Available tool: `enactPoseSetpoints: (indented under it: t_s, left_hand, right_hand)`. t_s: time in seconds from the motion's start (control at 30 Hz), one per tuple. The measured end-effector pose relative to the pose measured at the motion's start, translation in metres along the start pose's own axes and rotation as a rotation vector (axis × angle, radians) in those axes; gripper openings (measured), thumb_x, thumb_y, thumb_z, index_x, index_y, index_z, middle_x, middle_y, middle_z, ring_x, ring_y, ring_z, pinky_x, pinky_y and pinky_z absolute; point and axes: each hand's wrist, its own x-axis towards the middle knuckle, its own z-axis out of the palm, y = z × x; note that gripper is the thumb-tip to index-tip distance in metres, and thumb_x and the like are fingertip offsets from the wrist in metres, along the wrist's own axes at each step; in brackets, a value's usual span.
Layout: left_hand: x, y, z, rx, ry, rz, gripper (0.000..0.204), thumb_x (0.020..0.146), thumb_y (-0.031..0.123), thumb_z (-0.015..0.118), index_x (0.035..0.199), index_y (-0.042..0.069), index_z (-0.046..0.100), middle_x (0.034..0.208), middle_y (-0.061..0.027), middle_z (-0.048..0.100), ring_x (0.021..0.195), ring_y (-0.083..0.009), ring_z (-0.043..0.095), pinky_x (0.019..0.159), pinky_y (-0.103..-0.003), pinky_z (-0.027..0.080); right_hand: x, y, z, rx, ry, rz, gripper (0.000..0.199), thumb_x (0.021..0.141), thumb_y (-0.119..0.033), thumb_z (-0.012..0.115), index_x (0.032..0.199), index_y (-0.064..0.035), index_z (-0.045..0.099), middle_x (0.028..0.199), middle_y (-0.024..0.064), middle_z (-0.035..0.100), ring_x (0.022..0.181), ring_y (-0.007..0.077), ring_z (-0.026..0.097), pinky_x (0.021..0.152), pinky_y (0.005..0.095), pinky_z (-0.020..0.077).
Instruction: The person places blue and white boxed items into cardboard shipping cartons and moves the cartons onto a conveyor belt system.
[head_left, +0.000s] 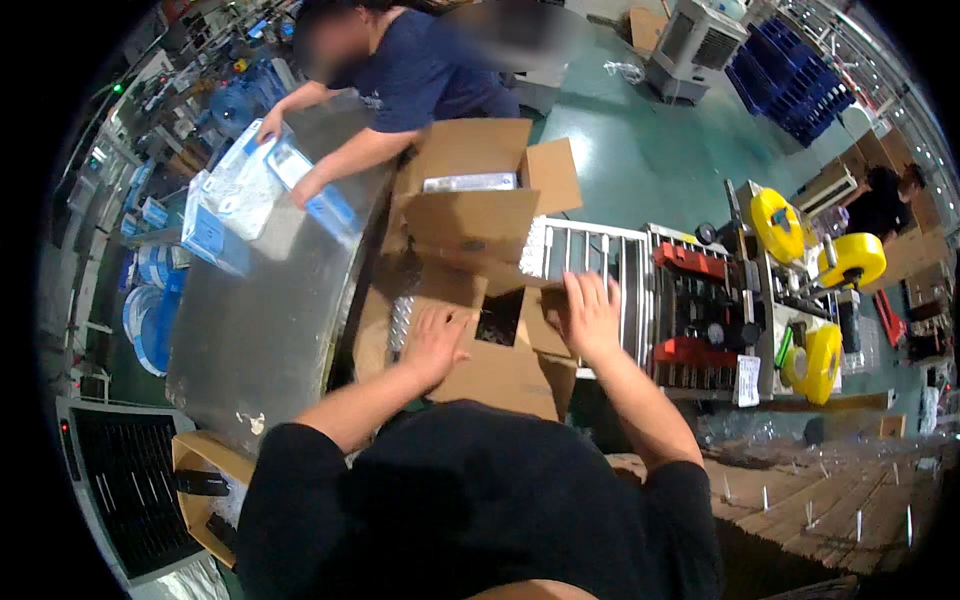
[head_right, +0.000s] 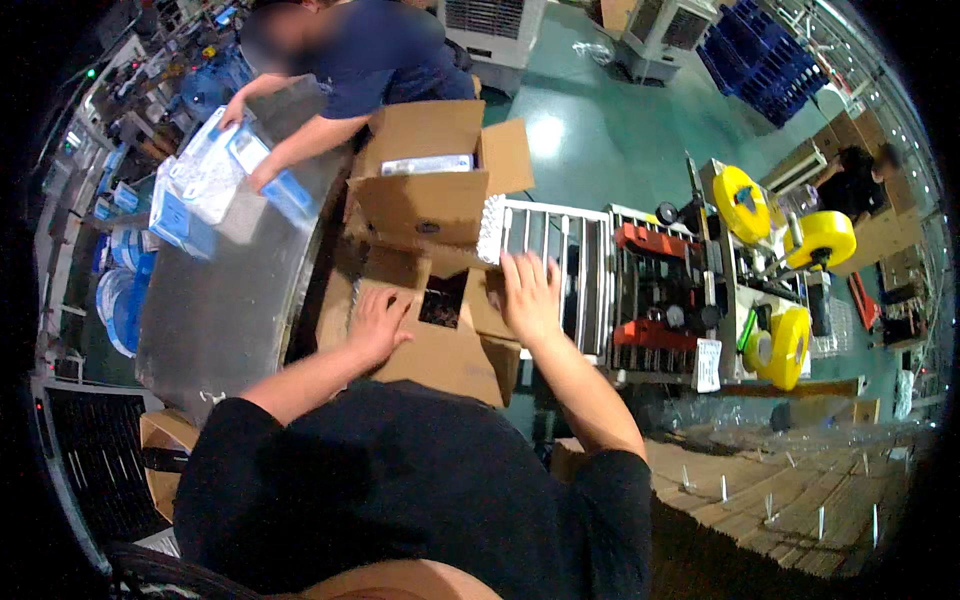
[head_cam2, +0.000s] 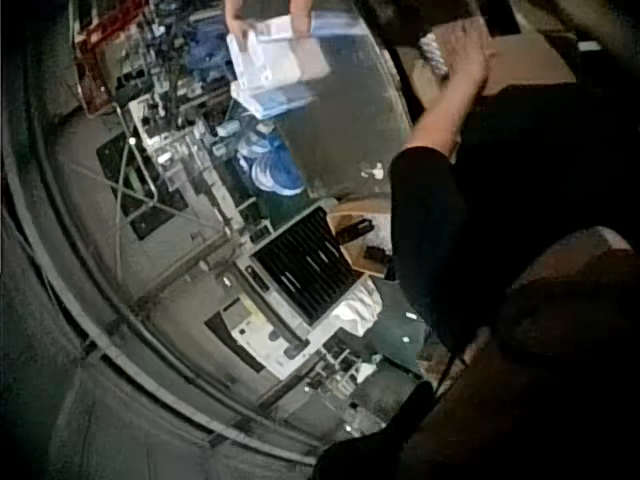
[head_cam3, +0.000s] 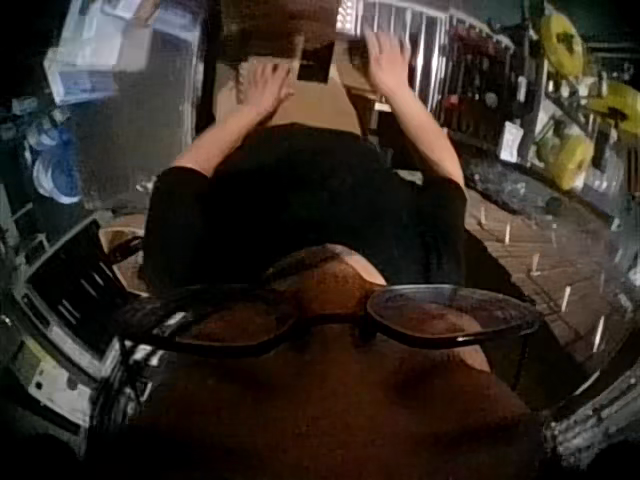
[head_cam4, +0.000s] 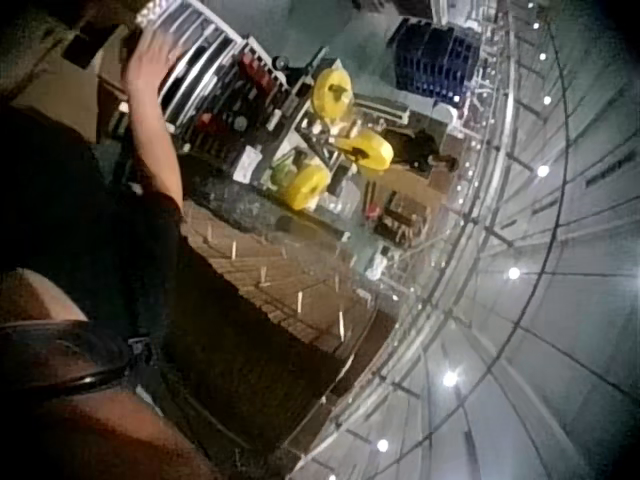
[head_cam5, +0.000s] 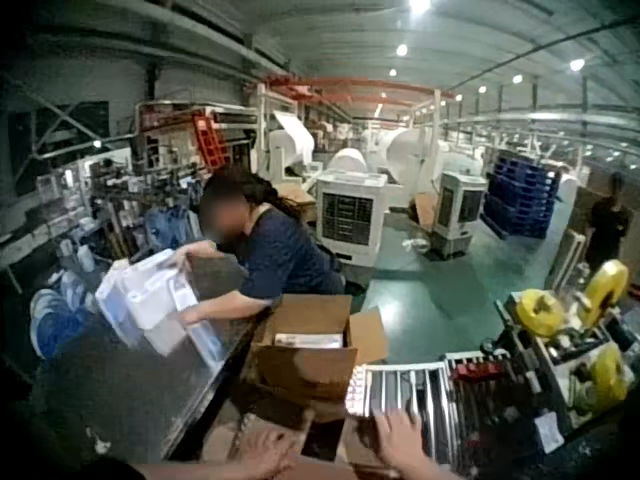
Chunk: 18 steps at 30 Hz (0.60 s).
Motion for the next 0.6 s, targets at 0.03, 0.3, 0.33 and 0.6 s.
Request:
enactPoseSetpoints:
  t_s: [0.03, 0.3, 0.33, 0.6]
  left_hand:
    - [-0.014, 0.003, 0.009, 0.123, 0.158, 0.008, 0.067, 0.076, 0.038, 0.074, 0.134, 0.015, 0.048, 0.138, -0.0212, 0.039, 0.134, -0.041, 0.031, 0.107, -0.05, 0.029]
    - [-0.018, -0.067, 0.011, 0.1, -0.014, -0.237, 0.066, 0.089, 0.037, 0.054, 0.142, 0.003, 0.035, 0.147, -0.0185, 0.036, 0.139, -0.0327, 0.029, 0.114, -0.051, 0.018]
    - [-0.019, -0.096, 0.003, 0.081, 0.071, -0.231, 0.062, 0.089, 0.036, 0.054, 0.138, 0.0, 0.038, 0.145, -0.0204, 0.038, 0.136, -0.0331, 0.034, 0.11, -0.049, 0.026]
    - [-0.05, -0.249, 0.06, -0.718, 0.42, -0.986, 0.079, 0.092, 0.063, 0.039, 0.148, 0.007, 0.027, 0.147, -0.0126, 0.038, 0.13, -0.0322, 0.043, 0.109, -0.045, 0.032]
  right_hand:
    - [-0.019, -0.001, 0.002, 0.028, -0.02, -0.061, 0.069, 0.083, -0.04, 0.065, 0.14, -0.0099, 0.038, 0.135, 0.0125, 0.046, 0.134, 0.0278, 0.036, 0.11, 0.0554, 0.0186]
    - [-0.043, 0.026, 0.138, 0.831, 0.017, 0.401, 0.072, 0.088, -0.036, 0.062, 0.142, 0.0016, 0.033, 0.147, 0.0262, 0.031, 0.138, 0.0412, 0.026, 0.113, 0.0463, 0.0214]
    - [-0.044, 0.02, 0.167, 1.05, 0.071, 0.65, 0.078, 0.086, -0.04, 0.064, 0.141, 0.0057, 0.032, 0.146, 0.0299, 0.031, 0.136, 0.043, 0.028, 0.113, 0.0434, 0.0231]
    - [-0.114, 0.033, 0.233, 1.356, -0.543, 0.947, 0.05, 0.081, -0.036, 0.076, 0.114, -0.0018, 0.061, 0.086, 0.003, 0.067, 0.076, 0.0146, 0.059, 0.068, 0.0286, 0.0482]
